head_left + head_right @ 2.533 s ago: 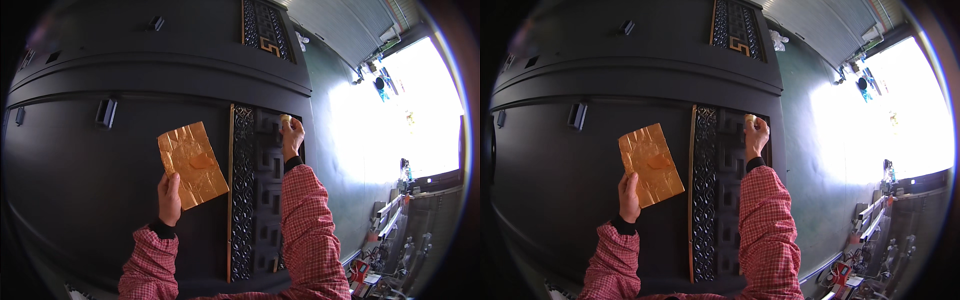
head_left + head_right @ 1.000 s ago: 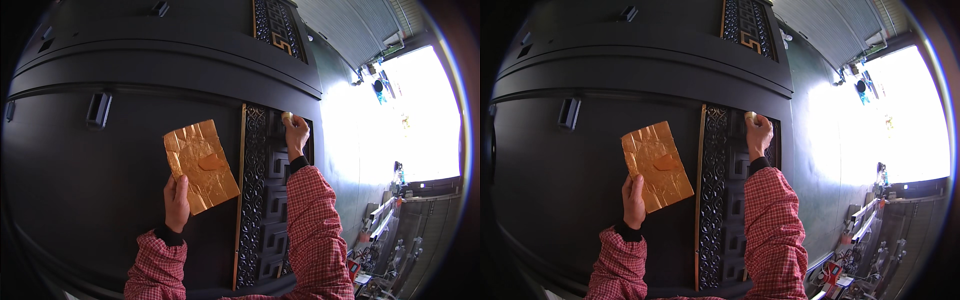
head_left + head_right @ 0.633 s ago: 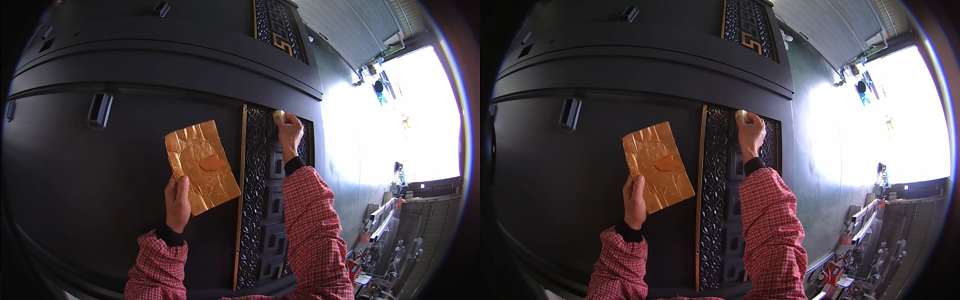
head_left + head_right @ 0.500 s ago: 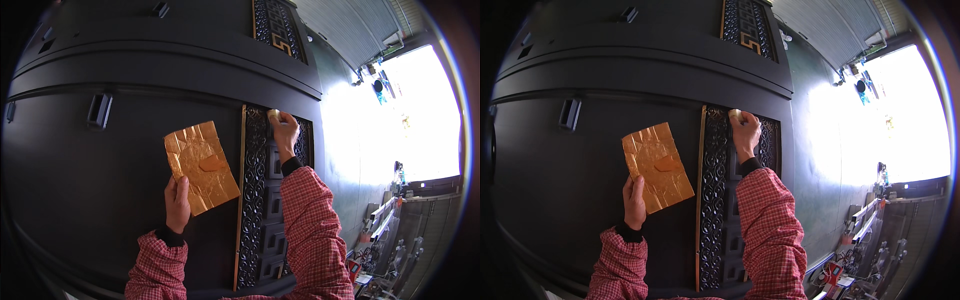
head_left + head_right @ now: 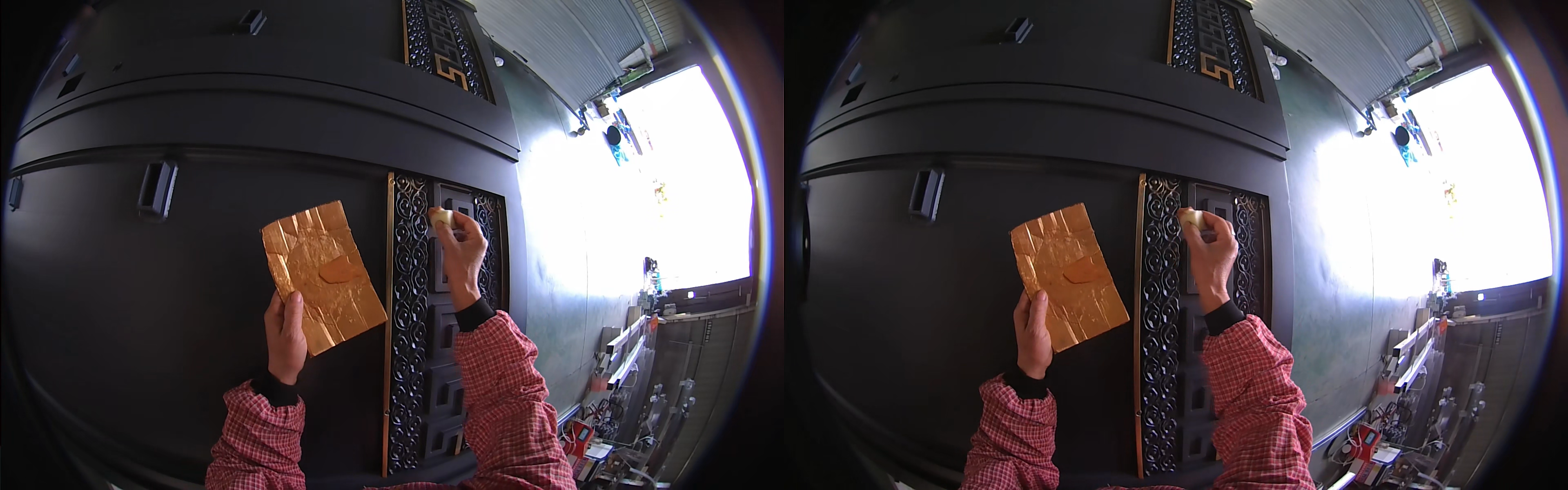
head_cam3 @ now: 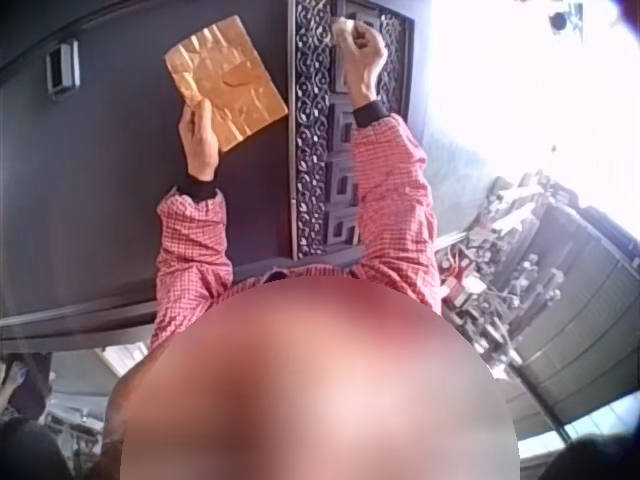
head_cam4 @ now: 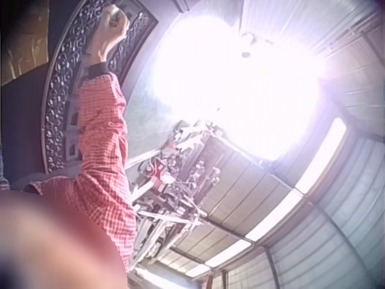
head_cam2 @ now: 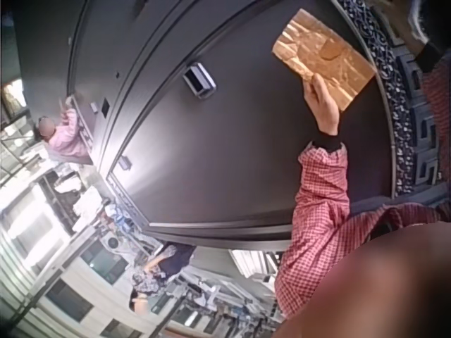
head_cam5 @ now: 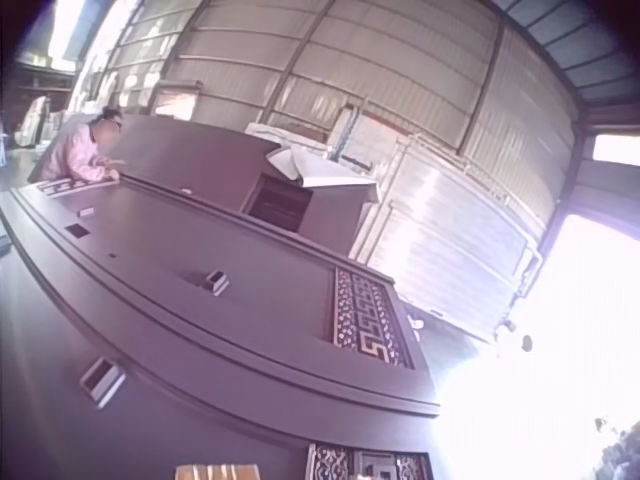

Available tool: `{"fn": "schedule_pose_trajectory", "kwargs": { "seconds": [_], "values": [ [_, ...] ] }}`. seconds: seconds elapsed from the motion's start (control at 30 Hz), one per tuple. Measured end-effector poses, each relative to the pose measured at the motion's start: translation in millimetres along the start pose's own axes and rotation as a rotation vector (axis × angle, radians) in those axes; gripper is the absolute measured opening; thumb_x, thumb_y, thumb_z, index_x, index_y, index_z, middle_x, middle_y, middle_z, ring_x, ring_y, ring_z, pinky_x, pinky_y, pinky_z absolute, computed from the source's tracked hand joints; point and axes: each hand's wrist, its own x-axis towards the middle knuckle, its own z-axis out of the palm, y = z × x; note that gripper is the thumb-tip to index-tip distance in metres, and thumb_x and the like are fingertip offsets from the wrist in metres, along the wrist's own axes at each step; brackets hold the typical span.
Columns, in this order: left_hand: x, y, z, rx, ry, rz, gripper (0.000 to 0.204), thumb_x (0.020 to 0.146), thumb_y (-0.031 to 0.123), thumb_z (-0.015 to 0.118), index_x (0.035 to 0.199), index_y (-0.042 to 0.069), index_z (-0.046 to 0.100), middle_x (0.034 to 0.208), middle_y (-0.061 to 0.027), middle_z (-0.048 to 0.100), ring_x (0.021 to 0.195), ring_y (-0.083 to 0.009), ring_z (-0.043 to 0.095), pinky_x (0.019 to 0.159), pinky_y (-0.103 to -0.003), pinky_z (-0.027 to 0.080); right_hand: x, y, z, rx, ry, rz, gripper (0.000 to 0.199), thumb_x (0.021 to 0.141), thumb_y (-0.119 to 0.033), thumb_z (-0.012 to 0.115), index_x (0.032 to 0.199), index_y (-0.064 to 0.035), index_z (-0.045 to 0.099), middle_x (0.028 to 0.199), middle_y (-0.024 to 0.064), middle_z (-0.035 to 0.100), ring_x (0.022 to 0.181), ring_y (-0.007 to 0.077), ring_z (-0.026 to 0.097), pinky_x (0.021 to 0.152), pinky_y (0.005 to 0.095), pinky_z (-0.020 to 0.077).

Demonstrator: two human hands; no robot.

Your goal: The person walks through a workshop carrying a sheet of gold leaf and a small container, then returns to a large dark metal door. They use a small pad to press and smooth the gold leaf onto the door's decorative recessed patterns, working section by section.

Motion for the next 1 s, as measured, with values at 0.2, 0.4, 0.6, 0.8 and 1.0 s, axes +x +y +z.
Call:
{"fn": "schedule_pose_trajectory", "kwargs": {
  "seconds": [0.2,0.4,0.6,0.8,1.0],
  "values": [
    [1.3,0.1,-1.0,0.015,0.007,0.003,0.033,0.098,0.022,0.041,0.118,-0.003,0.048,0.107,-0.0074,0.057,0.094,-0.0096,0.053,0.083,-0.025,0.043,24.3,12.5,-15.4,-0.052,0.122,0.022,0.031,0.074,-0.019,0.071,0.096,0.0014,0.066,0.082,0.0054,0.063,0.07,0.0115,0.056,0.066,0.026,0.0463],
    [-0.1,2.9,2.3,0.006,0.002,-0.005,0.034,0.098,0.022,0.04,0.12,-0.003,0.047,0.109,-0.0079,0.057,0.095,-0.0101,0.054,0.084,-0.025,0.043,63.1,43.8,-25.2,-0.173,0.267,0.057,0.037,0.073,-0.026,0.071,0.098,0.0007,0.067,0.086,0.0103,0.066,0.079,0.0201,0.062,0.074,0.032,0.048],
    [-0.2,2.2,-0.3,0.007,-0.004,0.001,0.035,0.098,0.022,0.04,0.122,-0.003,0.047,0.109,-0.0079,0.057,0.096,-0.0101,0.054,0.084,-0.025,0.043,75.7,52.1,-23.2,-0.243,0.26,0.087,0.038,0.071,-0.028,0.071,0.098,-0.0006,0.068,0.085,0.01,0.067,0.078,0.021,0.063,0.074,0.0323,0.0484],
    [-0.1,2.5,-0.1,0.012,0.003,0.0,0.033,0.098,0.021,0.041,0.121,-0.003,0.047,0.108,-0.007,0.058,0.094,-0.0094,0.054,0.083,-0.024,0.043,79.9,47.1,-20.2,-0.293,0.24,0.11,0.039,0.07,-0.03,0.071,0.096,-0.0019,0.069,0.087,0.0106,0.068,0.081,0.0221,0.064,0.075,0.0328,0.0487],
    [-1.8,1.2,-1.5,0.013,-0.02,-0.004,0.037,0.097,0.024,0.042,0.123,-0.003,0.047,0.112,-0.0075,0.056,0.099,-0.0115,0.053,0.086,-0.026,0.042,83.9,54.7,-16.4,-0.307,0.251,0.075,0.039,0.069,-0.032,0.072,0.096,-0.0034,0.069,0.089,0.0107,0.068,0.082,0.0231,0.065,0.075,0.0333,0.049]
  ]
}}
